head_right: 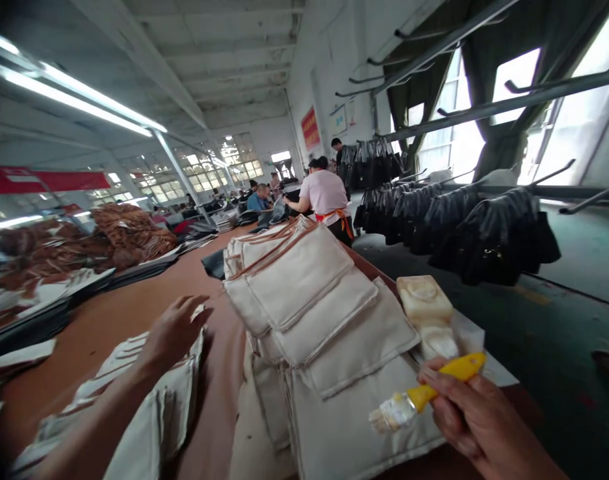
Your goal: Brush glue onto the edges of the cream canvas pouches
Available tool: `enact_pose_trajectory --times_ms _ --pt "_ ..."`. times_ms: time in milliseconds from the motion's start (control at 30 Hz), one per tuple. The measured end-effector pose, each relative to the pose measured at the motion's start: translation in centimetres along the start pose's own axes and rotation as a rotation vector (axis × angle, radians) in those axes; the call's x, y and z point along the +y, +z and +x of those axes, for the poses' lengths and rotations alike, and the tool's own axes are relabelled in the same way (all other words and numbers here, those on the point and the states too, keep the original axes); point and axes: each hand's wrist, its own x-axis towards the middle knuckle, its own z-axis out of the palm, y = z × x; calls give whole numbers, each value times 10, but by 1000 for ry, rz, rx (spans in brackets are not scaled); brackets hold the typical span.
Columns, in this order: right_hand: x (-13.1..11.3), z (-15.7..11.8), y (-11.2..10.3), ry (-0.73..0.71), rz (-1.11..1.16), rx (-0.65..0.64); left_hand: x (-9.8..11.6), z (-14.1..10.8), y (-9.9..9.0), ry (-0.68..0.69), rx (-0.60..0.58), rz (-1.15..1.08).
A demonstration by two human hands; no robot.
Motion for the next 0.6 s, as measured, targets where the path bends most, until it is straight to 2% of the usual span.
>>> enact_pose_trajectory --times_ms 67,133,200,267,400,500,600 --pt "-3 -1 -3 -13 18 -3 62 50 -2 86 18 -81" --pt "-6 -1 -8 -35 29 -3 116 95 1 98 -12 -164" --pt "-10 -3 -17 -45 43 5 158 134 10 55 -58 -215" --pt "-15 -4 -29 -51 55 17 188 164 22 -16 -85 -226" --pt "-28 -3 -56 -89 84 31 226 205 38 -172 -47 -214" --pt "-40 1 -68 -118 127 12 242 221 36 -229 -21 -226" --pt "-47 4 -70 -134 164 -35 253 226 27 -185 -77 -274"
